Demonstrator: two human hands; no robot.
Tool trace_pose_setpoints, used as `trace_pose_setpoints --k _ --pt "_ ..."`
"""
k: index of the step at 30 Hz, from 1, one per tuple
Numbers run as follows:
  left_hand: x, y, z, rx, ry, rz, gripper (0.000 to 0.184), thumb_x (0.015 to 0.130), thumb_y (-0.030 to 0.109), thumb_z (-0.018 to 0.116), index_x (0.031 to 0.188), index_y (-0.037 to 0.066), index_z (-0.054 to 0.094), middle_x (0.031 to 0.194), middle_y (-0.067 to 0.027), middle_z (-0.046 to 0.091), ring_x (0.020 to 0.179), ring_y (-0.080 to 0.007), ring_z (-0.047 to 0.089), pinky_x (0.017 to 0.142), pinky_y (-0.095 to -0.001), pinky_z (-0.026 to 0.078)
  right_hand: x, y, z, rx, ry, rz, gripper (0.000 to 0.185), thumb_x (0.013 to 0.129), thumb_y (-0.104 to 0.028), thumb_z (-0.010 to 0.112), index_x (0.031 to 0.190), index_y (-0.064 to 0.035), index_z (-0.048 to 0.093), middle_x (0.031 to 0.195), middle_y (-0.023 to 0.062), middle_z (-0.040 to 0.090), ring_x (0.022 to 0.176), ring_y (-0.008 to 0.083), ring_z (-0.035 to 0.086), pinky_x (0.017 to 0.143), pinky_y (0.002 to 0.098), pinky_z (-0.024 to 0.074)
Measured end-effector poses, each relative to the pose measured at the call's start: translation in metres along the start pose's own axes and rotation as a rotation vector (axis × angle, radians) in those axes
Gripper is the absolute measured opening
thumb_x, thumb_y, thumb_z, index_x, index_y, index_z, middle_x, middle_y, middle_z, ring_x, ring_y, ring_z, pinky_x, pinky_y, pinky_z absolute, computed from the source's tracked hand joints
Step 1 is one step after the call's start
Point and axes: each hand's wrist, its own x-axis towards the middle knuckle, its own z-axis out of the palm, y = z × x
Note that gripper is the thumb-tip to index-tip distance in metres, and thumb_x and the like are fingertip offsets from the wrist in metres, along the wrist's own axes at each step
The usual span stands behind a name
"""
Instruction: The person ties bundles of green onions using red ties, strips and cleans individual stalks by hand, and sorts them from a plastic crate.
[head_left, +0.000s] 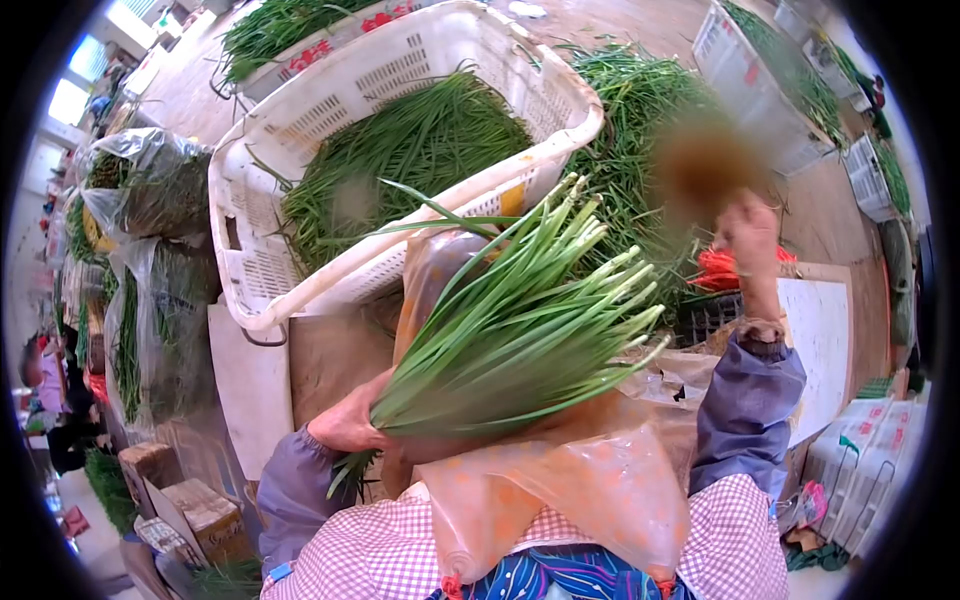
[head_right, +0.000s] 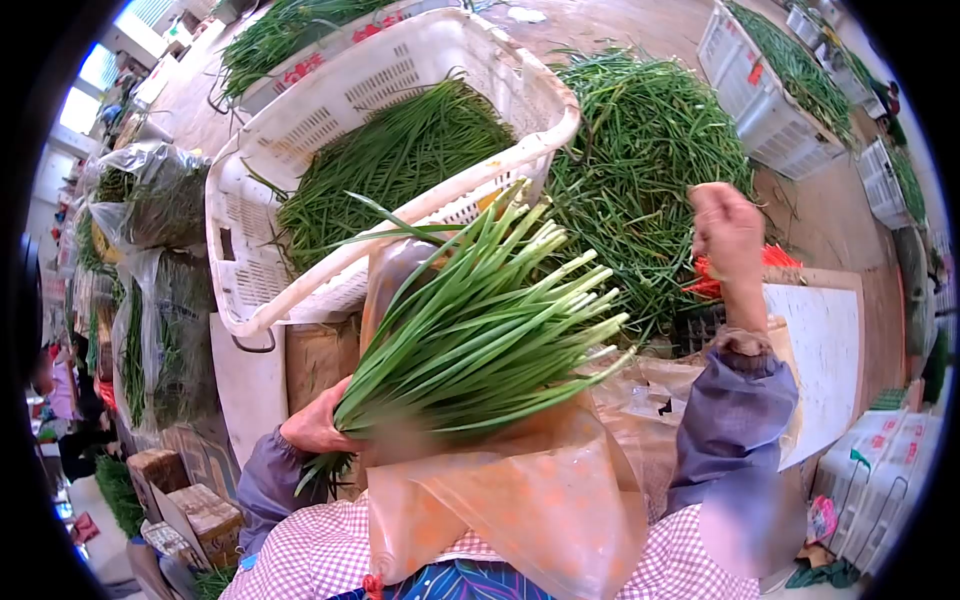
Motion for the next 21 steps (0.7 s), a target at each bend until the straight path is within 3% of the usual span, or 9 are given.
trace_pose_setpoints --k 1,3,4,7,11,15,17,19,21 --pt "0.001 0.0 -0.002 0.048 0.003 -0.002 0.086 0.067 0.011 0.08 0.138 -0.001 0.032 0.131 -0.0101 0.05 0.119 -0.0159 0.045 0.102 -0.0329 0.035 -0.008 0.002 0.002 -0.556 -0.005 -0.176 0.019 0.087 -0.012 0.062 0.104 -0.0029 0.061 0.067 0.0021 0.056 0.058 0.0139 0.056 0.054 0.0274 0.0471" --pt "0.002 0.001 0.0 0.059 0.003 0.003 0.086 0.067 0.011 0.08 0.138 -0.001 0.033 0.131 -0.0101 0.05 0.119 -0.016 0.045 0.102 -0.0328 0.035 -0.027 -0.017 0.027 -0.595 0.033 -0.465 0.027 0.082 -0.007 0.064 0.109 -0.0043 0.06 0.08 0.0075 0.062 0.08 0.0216 0.062 0.072 0.0325 0.0487" --pt "0.001 0.002 0.002 0.065 0.013 0.01 0.086 0.066 0.01 0.079 0.138 -0.001 0.033 0.131 -0.01 0.05 0.119 -0.0162 0.045 0.102 -0.0327 0.035 -0.039 -0.037 0.04 -0.459 -0.014 -0.403 0.024 0.081 -0.004 0.063 0.105 -0.0057 0.063 0.091 0.0106 0.065 0.089 0.026 0.062 0.079 0.0346 0.0477" --pt "0.001 0.005 0.006 0.0 0.034 -0.02 0.084 0.066 0.009 0.079 0.137 0.0 0.035 0.13 -0.01 0.051 0.119 -0.0181 0.046 0.103 -0.033 0.035 -0.042 -0.046 0.067 -0.516 -0.144 -0.642 0.012 0.083 -0.015 0.064 0.092 -0.0072 0.066 0.093 0.0088 0.064 0.093 0.0273 0.059 0.095 0.0438 0.0377" --pt "0.005 0.013 0.009 0.04 0.063 -0.015 0.081 0.067 0.008 0.078 0.136 0.0 0.035 0.129 -0.0101 0.051 0.12 -0.0185 0.046 0.103 -0.0327 0.035 -0.01 -0.01 0.09 -0.695 -0.516 -0.615 0.027 0.088 -0.032 0.056 0.088 -0.0065 0.064 0.092 0.0095 0.061 0.096 0.0296 0.056 0.1 0.0513 0.0288" --pt "0.009 -0.02 0.013 -0.029 -0.073 0.19 0.075 0.083 0.02 0.067 0.144 0.003 0.025 0.139 -0.0107 0.045 0.127 -0.0194 0.041 0.106 -0.032 0.032 -0.002 -0.058 0.109 -0.271 -1.061 -0.273 0.029 0.086 -0.026 0.057 0.103 -0.0027 0.062 0.098 0.0146 0.061 0.1 0.033 0.055 0.099 0.0406 0.0367" --pt "-0.002 0.027 0.009 -0.055 -0.088 0.092 0.079 0.083 0.022 0.068 0.146 0.006 0.022 0.138 -0.01 0.046 0.125 -0.0183 0.043 0.106 -0.0308 0.033 0.001 -0.047 0.111 -0.283 -1.067 -0.329 0.028 0.084 -0.012 0.058 0.11 -0.0024 0.062 0.107 0.0134 0.065 0.1 0.0263 0.061 0.09 0.0357 0.0441" --pt "-0.002 0.02 0.007 -0.01 -0.038 0.126 0.08 0.083 0.021 0.068 0.146 0.007 0.021 0.137 -0.0099 0.046 0.124 -0.0183 0.044 0.105 -0.0307 0.033 -0.013 -0.049 0.115 -0.062 -0.975 0.02 0.028 0.08 -0.001 0.061 0.108 -0.0018 0.064 0.107 0.0118 0.066 0.097 0.024 0.062 0.089 0.033 0.0444" --pt "0.004 0.017 0.009 0.026 -0.072 0.167 0.081 0.083 0.02 0.068 0.147 0.008 0.02 0.137 -0.0098 0.047 0.124 -0.0184 0.045 0.105 -0.0306 0.034 -0.01 -0.05 0.117 -0.203 -1.026 -0.184 0.029 0.078 0.004 0.062 0.106 -0.0014 0.065 0.104 0.0111 0.068 0.097 0.0221 0.062 0.087 0.0323 0.0448"
